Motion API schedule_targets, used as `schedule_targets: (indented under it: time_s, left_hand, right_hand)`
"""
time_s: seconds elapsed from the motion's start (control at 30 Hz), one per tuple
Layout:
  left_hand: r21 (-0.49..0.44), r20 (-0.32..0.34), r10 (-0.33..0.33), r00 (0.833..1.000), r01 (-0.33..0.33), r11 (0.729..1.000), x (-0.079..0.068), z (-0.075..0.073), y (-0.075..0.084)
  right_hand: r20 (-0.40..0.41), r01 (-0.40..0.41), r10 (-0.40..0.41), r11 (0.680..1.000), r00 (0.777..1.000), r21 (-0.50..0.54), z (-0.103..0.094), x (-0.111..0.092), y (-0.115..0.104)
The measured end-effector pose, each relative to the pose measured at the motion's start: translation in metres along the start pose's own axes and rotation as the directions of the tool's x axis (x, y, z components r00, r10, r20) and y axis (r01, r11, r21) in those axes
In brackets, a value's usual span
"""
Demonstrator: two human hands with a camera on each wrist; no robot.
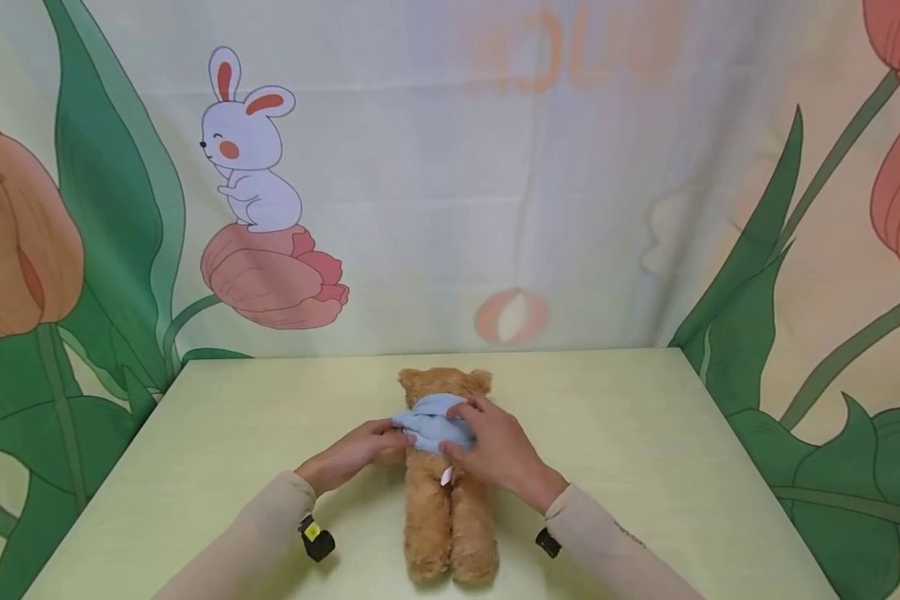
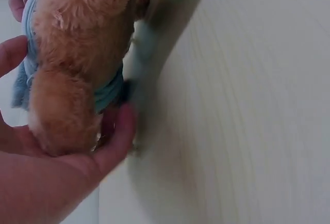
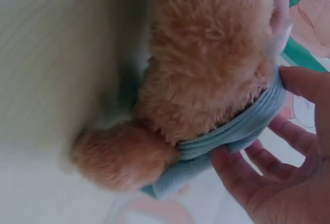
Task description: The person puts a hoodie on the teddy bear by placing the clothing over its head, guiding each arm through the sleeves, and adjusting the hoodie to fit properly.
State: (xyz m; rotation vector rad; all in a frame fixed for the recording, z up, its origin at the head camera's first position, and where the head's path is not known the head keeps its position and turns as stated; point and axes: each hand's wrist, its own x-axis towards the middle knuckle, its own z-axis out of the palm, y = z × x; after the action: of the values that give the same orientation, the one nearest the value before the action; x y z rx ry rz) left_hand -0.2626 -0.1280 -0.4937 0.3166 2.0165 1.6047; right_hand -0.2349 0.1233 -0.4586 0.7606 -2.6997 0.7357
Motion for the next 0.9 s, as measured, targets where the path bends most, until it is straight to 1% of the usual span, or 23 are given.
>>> schedule_targets:
  time_s: [0.07,0.13,0.2,0.27,0.33,0.4,0.43,0.47,0.5,0.57,0.63,0.67,0.7,0.8,0.9]
  left_hand:
    - [-0.073,0.000,0.034,0.999,-0.034,0.997,-0.001,0.002,0.001]
    - [-0.133,-0.008,0.067,0.998,-0.067,0.989,-0.001,0.003,0.004]
    - [-0.160,-0.040,0.076,0.996,-0.081,0.984,-0.002,0.005,0.005]
    - [-0.130,-0.085,0.083,0.993,-0.093,0.987,-0.003,0.005,0.007]
    - [-0.071,-0.128,0.096,0.987,-0.105,0.992,-0.005,0.005,0.008]
    - [0.010,-0.178,0.133,0.975,-0.133,0.991,-0.006,0.005,0.009]
    - [0.050,-0.204,0.162,0.965,-0.155,0.987,-0.005,0.006,0.010]
    - [0.076,-0.230,0.184,0.956,-0.170,0.982,-0.008,0.008,0.014]
    - [0.102,-0.261,0.209,0.942,-0.188,0.977,-0.008,0.009,0.015]
    - [0.134,-0.322,0.245,0.915,-0.212,0.968,-0.007,0.012,0.017]
    - [0.150,-0.371,0.267,0.889,-0.226,0.962,-0.007,0.014,0.019]
    - [0.146,-0.388,0.273,0.880,-0.234,0.961,-0.008,0.015,0.020]
    - [0.152,-0.409,0.286,0.867,-0.244,0.958,-0.006,0.014,0.017]
    - [0.162,-0.455,0.317,0.832,-0.273,0.948,-0.007,0.015,0.019]
    - [0.194,-0.492,0.366,0.790,-0.311,0.930,-0.008,0.019,0.023]
  right_hand:
    - [-0.021,0.022,-0.021,0.999,1.000,0.028,0.000,0.001,0.002]
    - [-0.028,0.028,-0.026,0.997,0.999,0.066,-0.002,0.002,0.004]
    - [-0.015,0.013,-0.012,0.995,1.000,0.099,-0.003,0.003,0.005]
    - [0.005,-0.018,0.017,0.991,1.000,0.131,-0.005,0.004,0.006]
    - [0.021,-0.049,0.046,0.987,0.999,0.155,-0.006,0.006,0.007]
    - [0.022,-0.070,0.067,0.981,0.997,0.183,-0.007,0.008,0.008]
    - [0.017,-0.073,0.071,0.977,0.997,0.200,-0.007,0.008,0.009]
    - [0.013,-0.077,0.076,0.972,0.997,0.222,-0.007,0.009,0.011]
    - [0.007,-0.081,0.082,0.965,0.997,0.249,-0.007,0.009,0.012]
    - [-0.007,-0.082,0.088,0.950,0.996,0.301,-0.006,0.010,0.014]
    - [-0.008,-0.092,0.101,0.932,0.995,0.351,-0.005,0.011,0.017]
    - [-0.004,-0.101,0.110,0.921,0.994,0.376,-0.004,0.012,0.018]
    - [-0.003,-0.104,0.114,0.912,0.993,0.398,-0.004,0.012,0.018]
    - [0.019,-0.132,0.138,0.886,0.990,0.445,-0.004,0.015,0.019]
    - [0.046,-0.160,0.158,0.859,0.986,0.487,-0.005,0.016,0.020]
